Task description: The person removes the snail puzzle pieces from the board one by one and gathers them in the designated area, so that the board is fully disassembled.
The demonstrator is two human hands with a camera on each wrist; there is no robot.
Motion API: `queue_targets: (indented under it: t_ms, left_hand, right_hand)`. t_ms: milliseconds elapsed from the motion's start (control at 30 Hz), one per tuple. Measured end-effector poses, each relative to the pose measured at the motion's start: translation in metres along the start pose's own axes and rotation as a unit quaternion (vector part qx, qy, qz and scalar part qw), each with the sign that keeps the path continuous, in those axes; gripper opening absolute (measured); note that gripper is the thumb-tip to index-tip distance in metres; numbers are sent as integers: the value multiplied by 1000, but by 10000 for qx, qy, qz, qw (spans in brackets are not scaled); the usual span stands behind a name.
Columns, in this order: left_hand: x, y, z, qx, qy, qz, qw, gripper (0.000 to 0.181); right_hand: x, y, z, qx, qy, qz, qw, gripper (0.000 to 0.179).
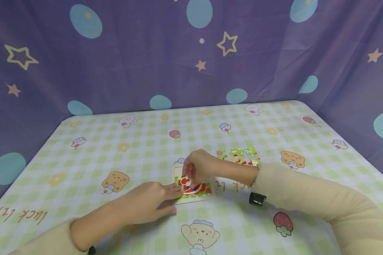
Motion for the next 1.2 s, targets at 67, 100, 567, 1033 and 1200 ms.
queue_targets:
  t_ms: [67,100,567,1033,1200]
  left_hand:
    - [0,0,-1,-28,5,25,10000,42]
    - [0,0,-1,-41,-2,35,10000,42]
    - [-1,0,-1,-38,-44,33,10000,42]
    - [0,0,2,64,-166,-100,9998,44]
    - [-1,0,2,108,-176,-115,9997,45]
  right_hand:
    - [0,1,-1,9,80,74,9999,20]
    - [0,2,-1,19,121,120,9999,19]
    - [-1,13,-1,150,836,908,9922,9]
    - [-8,14,1,5,1418,966,9852,4]
    - [-9,15,1,-24,1623,1008,9816,5]
Point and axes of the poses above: each hand's wrist, its own y-axis towards the middle knuckle, its own z-axis out of the palm, x = y × z, the point moved 2 cm from there along y, towards the middle knuckle, and after that the axes turned 4 degrees about x, right-handed, at the moved point
